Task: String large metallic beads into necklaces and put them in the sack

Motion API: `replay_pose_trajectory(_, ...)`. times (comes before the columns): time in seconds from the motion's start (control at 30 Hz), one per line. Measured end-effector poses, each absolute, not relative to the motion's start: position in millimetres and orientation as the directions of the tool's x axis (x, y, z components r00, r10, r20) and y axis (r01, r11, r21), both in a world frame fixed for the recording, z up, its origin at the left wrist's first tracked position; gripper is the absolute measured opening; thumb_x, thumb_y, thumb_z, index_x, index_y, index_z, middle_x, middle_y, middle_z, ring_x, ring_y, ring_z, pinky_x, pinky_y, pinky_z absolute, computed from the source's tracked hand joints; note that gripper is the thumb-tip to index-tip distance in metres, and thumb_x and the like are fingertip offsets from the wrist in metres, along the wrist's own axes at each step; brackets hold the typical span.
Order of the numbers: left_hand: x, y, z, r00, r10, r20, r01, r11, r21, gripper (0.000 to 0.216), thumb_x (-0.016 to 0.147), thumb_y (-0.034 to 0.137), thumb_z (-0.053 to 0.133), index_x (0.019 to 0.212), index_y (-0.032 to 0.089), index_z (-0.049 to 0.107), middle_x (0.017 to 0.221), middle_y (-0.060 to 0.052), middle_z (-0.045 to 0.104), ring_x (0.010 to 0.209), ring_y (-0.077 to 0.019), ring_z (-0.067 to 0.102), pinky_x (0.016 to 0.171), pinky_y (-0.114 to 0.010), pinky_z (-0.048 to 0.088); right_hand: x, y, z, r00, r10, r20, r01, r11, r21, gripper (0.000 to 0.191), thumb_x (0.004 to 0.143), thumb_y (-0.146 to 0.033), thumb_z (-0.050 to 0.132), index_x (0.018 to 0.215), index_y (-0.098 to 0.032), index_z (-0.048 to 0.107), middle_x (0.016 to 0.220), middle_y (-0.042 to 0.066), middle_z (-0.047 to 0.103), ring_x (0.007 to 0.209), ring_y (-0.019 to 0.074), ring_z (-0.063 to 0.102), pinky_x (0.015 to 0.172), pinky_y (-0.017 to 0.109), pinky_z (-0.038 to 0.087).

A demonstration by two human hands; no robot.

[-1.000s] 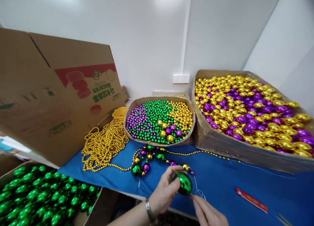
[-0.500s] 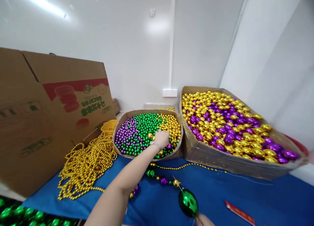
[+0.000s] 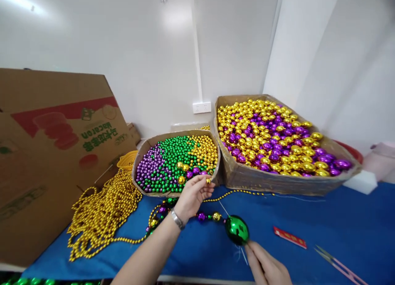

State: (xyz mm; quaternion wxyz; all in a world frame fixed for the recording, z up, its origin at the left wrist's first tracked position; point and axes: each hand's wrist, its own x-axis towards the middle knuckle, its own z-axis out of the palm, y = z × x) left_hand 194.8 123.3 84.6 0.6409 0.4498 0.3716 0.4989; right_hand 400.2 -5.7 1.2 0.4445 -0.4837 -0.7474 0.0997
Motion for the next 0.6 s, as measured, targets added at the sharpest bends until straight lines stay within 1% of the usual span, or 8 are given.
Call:
replay_pose_trajectory(0.07, 196.6, 103.8, 75.3, 0.263, 0.959, -0.105, -0.446, 0.218, 0.868, 0.029, 0.079, 0.033, 0.063, 0.1, 0.013, 0.061, 0.082, -0.01, 0.067, 0.07, -0.0146, 0.062, 0.066, -0.025, 0.047, 398.1, -6.3, 0.8, -0.124, 0.804, 0.582, 0.634, 0.516, -0.577, 0.033, 0.094, -0.035, 0.036, 0.094, -0.019, 0.065, 0.085, 0.008, 0.072, 0.072, 0.016, 0.07, 0.065, 0.017, 0.054)
replay_pose_trajectory(0.13, 199.5, 91.3, 67.2, 0.277, 0.949, -0.15, -0.495, 0.275, 0.824, 0.028, 0.078, 0.031, 0.065, 0.098, 0.012, 0.062, 0.081, -0.01, 0.067, 0.067, -0.0137, 0.062, 0.064, -0.025, 0.047, 396.3, -7.1, -1.5, -0.124, 0.799, 0.588, 0.644, 0.516, -0.565, 0.031, 0.094, -0.033, 0.037, 0.095, -0.018, 0.064, 0.085, 0.008, 0.072, 0.072, 0.0162, 0.07, 0.065, 0.019, 0.054)
replay_pose_trajectory(0.2, 202.6, 84.2, 62.0, 0.281, 0.944, -0.172, -0.511, 0.299, 0.806, 0.026, 0.078, 0.03, 0.066, 0.096, 0.012, 0.061, 0.081, -0.01, 0.067, 0.066, -0.0132, 0.061, 0.063, -0.025, 0.047, 395.6, -7.6, -4.3, -0.138, 0.8, 0.584, 0.66, 0.514, -0.548, 0.03, 0.094, -0.031, 0.037, 0.098, -0.018, 0.064, 0.085, 0.008, 0.072, 0.073, 0.0165, 0.069, 0.065, 0.02, 0.054)
replay_pose_trajectory(0.37, 206.8, 76.2, 60.5, 0.278, 0.946, -0.166, -0.499, 0.29, 0.817, 0.024, 0.079, 0.029, 0.066, 0.096, 0.012, 0.061, 0.083, -0.009, 0.066, 0.069, -0.0136, 0.061, 0.064, -0.026, 0.048, 398.2, -6.2, -8.9, -0.168, 0.784, 0.597, 0.69, 0.526, -0.497, 0.028, 0.094, -0.027, 0.036, 0.098, -0.017, 0.062, 0.086, 0.009, 0.072, 0.074, 0.0163, 0.069, 0.065, 0.02, 0.054)
replay_pose_trajectory(0.6, 205.6, 73.4, 61.0, 0.238, 0.964, -0.118, -0.44, 0.216, 0.872, 0.025, 0.079, 0.031, 0.065, 0.095, 0.012, 0.062, 0.084, -0.009, 0.065, 0.073, -0.0141, 0.06, 0.063, -0.025, 0.047, 403.7, -6.9, -13.5, -0.193, 0.742, 0.642, 0.746, 0.536, -0.395, 0.029, 0.095, -0.027, 0.035, 0.097, -0.018, 0.063, 0.083, 0.006, 0.072, 0.072, 0.0158, 0.07, 0.064, 0.021, 0.055)
